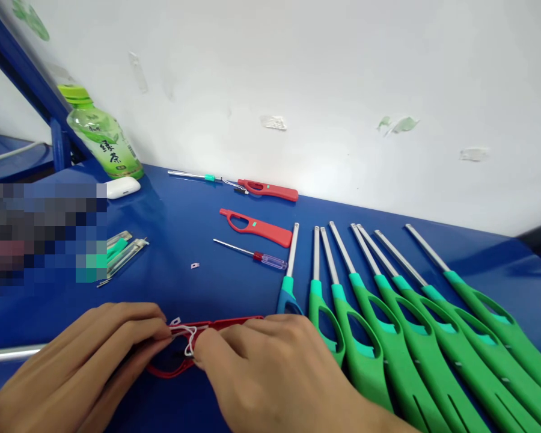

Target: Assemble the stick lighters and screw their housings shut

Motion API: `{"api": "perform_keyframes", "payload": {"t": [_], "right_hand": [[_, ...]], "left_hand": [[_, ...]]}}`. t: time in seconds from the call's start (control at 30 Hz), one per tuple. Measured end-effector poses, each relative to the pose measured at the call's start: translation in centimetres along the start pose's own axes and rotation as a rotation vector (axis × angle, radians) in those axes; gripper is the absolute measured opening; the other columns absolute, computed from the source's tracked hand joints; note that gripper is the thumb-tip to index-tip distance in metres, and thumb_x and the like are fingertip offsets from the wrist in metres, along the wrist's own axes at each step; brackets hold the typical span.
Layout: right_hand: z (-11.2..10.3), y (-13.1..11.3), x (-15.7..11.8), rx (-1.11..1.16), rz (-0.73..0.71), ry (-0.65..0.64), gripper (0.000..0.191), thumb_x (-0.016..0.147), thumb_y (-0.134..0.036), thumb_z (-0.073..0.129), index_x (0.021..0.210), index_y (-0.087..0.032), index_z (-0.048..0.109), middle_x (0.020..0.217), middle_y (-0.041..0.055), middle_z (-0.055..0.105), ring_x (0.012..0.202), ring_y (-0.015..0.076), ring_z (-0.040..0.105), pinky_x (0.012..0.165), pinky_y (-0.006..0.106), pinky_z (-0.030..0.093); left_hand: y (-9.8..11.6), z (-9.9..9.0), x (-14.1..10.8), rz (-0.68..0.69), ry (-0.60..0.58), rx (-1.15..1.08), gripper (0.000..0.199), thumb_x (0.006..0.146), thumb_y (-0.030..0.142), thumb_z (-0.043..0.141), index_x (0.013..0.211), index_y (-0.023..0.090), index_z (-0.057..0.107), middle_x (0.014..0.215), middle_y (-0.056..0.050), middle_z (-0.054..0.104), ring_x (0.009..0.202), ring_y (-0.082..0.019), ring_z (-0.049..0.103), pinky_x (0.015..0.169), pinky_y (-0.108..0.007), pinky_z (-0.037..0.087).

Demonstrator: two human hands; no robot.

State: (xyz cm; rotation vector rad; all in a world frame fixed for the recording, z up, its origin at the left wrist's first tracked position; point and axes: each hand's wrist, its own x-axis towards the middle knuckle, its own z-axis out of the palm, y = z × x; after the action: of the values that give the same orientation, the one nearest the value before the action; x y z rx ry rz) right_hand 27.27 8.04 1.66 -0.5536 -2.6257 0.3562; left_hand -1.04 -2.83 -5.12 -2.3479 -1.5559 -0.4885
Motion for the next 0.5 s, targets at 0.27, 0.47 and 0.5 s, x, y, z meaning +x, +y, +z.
{"api": "perform_keyframes", "payload": {"t": [0.27, 0.47, 0.5], "right_hand": [[0.0, 0.1, 0.1, -0.014, -0.016, -0.014, 0.029, 0.110, -0.001, 0.057, 0.100, -0.023, 0.073, 0.081, -0.0074, 0.076, 0.064, 0.0121, 0.073, 0.063, 0.031, 0.049], [0.2, 0.2, 0.2, -0.045, -0.027, 0.008, 0.025, 0.112, -0.004, 0.060, 0.101, -0.024, 0.073, 0.084, -0.0075, 0.080, 0.067, 0.0128, 0.076, 0.065, 0.030, 0.050], [0.3, 0.2, 0.1, -0.061, -0.036, 0.008, 0.025, 0.112, -0.005, 0.061, 0.101, -0.024, 0.072, 0.084, -0.0076, 0.079, 0.067, 0.0131, 0.077, 0.065, 0.030, 0.050]], "left_hand": [[-0.4, -0.2, 0.4, 0.010, -0.047, -0.089, 0.038, 0.124, 0.032, 0.040, 0.151, 0.030, 0.068, 0.138, -0.004, 0.079, 0.126, -0.024, 0.074, 0.115, -0.042, 0.058], [-0.1, -0.1, 1.3, 0.010, 0.023, -0.078, 0.048, 0.123, 0.023, 0.046, 0.170, 0.026, 0.056, 0.146, -0.003, 0.076, 0.131, -0.024, 0.069, 0.128, -0.043, 0.040], [0.0, -0.1, 1.6, 0.007, 0.042, -0.093, 0.047, 0.122, 0.019, 0.046, 0.167, 0.025, 0.059, 0.143, -0.003, 0.076, 0.129, -0.024, 0.068, 0.127, -0.042, 0.040]]}}
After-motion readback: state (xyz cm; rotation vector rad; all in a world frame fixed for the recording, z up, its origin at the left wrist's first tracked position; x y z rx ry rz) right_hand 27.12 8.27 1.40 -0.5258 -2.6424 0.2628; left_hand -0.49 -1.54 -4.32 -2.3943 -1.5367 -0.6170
